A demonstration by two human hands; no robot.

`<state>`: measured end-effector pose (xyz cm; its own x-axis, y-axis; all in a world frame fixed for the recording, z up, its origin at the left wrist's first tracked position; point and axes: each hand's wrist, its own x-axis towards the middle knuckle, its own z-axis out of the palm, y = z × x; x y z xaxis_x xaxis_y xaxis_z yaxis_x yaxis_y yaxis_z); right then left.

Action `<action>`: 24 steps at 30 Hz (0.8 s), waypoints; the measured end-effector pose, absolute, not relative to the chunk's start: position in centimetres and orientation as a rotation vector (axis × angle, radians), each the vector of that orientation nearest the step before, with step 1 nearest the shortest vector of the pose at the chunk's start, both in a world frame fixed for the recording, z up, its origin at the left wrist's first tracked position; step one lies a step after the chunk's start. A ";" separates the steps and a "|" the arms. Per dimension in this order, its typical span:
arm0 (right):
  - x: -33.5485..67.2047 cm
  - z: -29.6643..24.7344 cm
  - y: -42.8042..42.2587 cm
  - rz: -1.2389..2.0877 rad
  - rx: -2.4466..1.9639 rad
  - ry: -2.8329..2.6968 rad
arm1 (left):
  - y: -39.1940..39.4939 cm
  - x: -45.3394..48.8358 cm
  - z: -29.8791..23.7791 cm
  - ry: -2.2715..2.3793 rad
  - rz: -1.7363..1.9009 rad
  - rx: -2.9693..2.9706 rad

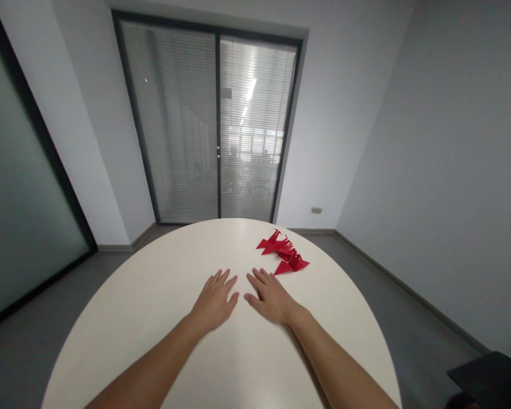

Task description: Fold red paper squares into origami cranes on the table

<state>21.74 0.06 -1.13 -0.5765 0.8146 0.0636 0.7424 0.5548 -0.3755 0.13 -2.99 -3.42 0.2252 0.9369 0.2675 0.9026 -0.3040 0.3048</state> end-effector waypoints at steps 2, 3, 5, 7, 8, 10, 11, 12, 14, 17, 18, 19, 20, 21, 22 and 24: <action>21.8 -1.0 0.1 0.466 -1.306 -2.558 | -3.0 0.2 -3.3 1.807 0.602 2.398; 21.8 -0.9 0.2 0.470 -1.305 -2.555 | -3.0 0.2 -3.2 1.811 0.591 2.402; 21.8 -0.9 0.2 0.475 -1.302 -2.551 | -3.0 0.3 -3.0 1.817 0.571 2.406; 21.8 -1.0 0.2 0.473 -1.299 -2.546 | -3.0 0.3 -2.9 1.819 0.559 2.408; 21.8 -1.1 0.2 0.470 -1.296 -2.543 | -3.0 0.4 -2.8 1.821 0.554 2.408; 21.8 -1.0 0.1 0.452 -1.286 -2.533 | -3.1 0.4 -2.7 1.826 0.543 2.412; 21.8 -1.0 0.1 0.434 -1.268 -2.527 | -3.1 0.4 -2.6 1.828 0.537 2.413; 21.8 -0.9 0.1 0.411 -1.239 -2.516 | -3.1 0.5 -2.6 1.830 0.531 2.414; 22.0 -0.4 0.3 0.347 -1.193 -2.450 | -3.1 0.5 -2.6 1.830 0.525 2.410; 23.0 0.8 1.3 0.204 -1.284 -2.161 | -3.0 0.6 -2.6 1.839 0.524 2.390; 23.6 1.1 1.8 0.141 -1.339 -2.023 | -3.0 0.6 -2.6 1.842 0.521 2.383; 24.3 1.4 2.4 0.085 -1.389 -1.902 | -3.0 0.7 -2.6 1.842 0.519 2.378; 25.2 1.6 3.0 0.034 -1.442 -1.792 | -3.0 0.7 -2.6 1.841 0.519 2.374; 26.1 1.7 3.5 -0.014 -1.488 -1.698 | -3.0 0.7 -2.6 1.838 0.523 2.372; 26.9 1.6 4.1 -0.055 -1.525 -1.613 | -2.9 0.7 -2.6 1.832 0.537 2.371; 28.5 1.1 5.0 -0.055 -1.590 -1.521 | -2.8 0.6 -2.7 1.807 0.595 2.370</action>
<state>28.54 4.96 1.12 0.2398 0.7733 0.5870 0.8134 0.1700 -0.5563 0.63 -2.84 -2.74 0.2184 0.9449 0.2438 0.9051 -0.2895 0.3115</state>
